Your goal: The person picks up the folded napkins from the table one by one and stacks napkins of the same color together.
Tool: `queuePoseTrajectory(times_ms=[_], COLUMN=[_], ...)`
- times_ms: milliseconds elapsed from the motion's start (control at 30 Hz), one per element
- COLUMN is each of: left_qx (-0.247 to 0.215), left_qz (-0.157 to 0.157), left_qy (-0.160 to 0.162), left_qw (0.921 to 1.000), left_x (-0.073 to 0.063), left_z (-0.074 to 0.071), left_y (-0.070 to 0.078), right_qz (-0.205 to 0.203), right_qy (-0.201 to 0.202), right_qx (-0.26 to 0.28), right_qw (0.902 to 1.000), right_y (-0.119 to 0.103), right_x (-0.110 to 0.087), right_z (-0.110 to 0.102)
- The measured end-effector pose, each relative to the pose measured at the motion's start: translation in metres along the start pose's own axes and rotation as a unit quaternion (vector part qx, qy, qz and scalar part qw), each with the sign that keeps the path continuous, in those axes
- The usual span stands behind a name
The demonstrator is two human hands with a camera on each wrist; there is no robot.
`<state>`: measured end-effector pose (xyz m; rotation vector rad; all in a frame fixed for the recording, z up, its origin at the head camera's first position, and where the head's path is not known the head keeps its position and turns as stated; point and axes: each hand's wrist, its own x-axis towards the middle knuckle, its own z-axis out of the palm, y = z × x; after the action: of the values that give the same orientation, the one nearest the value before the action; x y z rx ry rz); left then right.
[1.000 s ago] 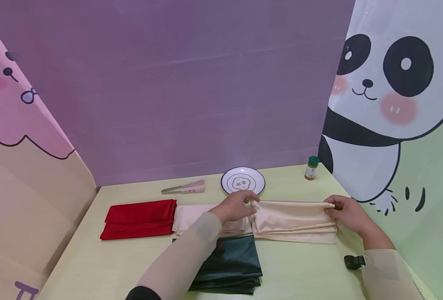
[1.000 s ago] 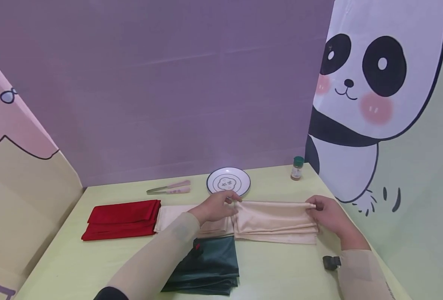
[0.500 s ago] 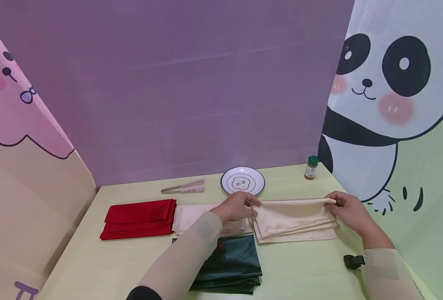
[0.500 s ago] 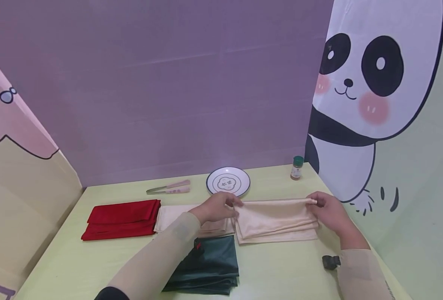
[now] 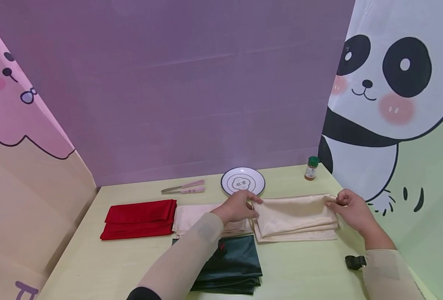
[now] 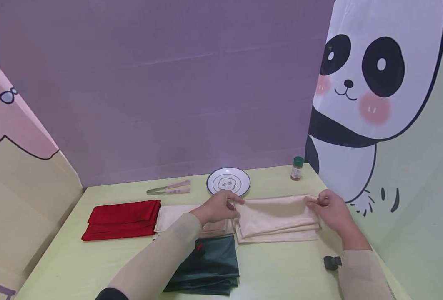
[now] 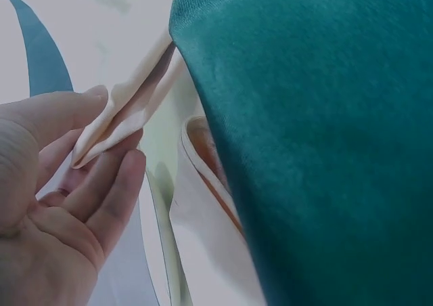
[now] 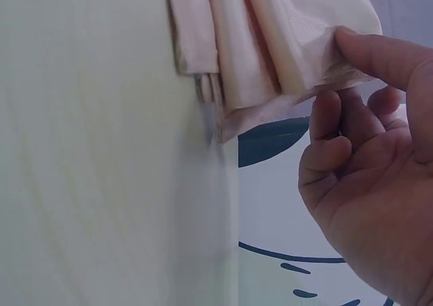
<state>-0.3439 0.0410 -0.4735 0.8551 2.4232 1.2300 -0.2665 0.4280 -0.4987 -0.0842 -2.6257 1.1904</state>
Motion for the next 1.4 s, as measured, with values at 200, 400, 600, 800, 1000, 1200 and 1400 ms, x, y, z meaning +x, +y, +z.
queuePoseTrajectory(times_ms=[200,400,600,800,1000,1200,1400], left_qx=[-0.012,-0.013,-0.007,-0.003,0.007,0.022,-0.014], left_qz=[-0.007,-0.019,-0.017,-0.008,0.006,0.017,0.013], left_qy=[0.006,0.02,0.028,0.033,0.025,0.02,0.02], left_qw=[0.9999,0.9995,0.9994,0.9994,0.9997,0.9994,0.9996], left_x=[0.0,0.0,0.0,0.001,-0.001,-0.002,-0.001], left_z=[0.002,0.005,0.006,0.007,0.004,0.001,0.001], left_y=[0.001,0.001,0.002,0.003,0.005,0.006,0.005], right_qz=[-0.022,-0.035,-0.022,-0.057,-0.067,-0.06,-0.034], right_qy=[0.024,0.008,-0.037,-0.025,-0.022,-0.019,-0.021], right_qx=[-0.004,0.027,0.047,0.056,0.055,0.053,0.055], right_qw=[0.9995,0.999,0.998,0.9965,0.996,0.9966,0.9977], right_y=[0.001,0.004,0.004,0.0,-0.001,-0.004,-0.006], right_x=[0.0,0.0,0.0,-0.003,-0.004,-0.005,-0.006], right_z=[0.0,-0.001,0.003,0.003,0.001,0.0,-0.002])
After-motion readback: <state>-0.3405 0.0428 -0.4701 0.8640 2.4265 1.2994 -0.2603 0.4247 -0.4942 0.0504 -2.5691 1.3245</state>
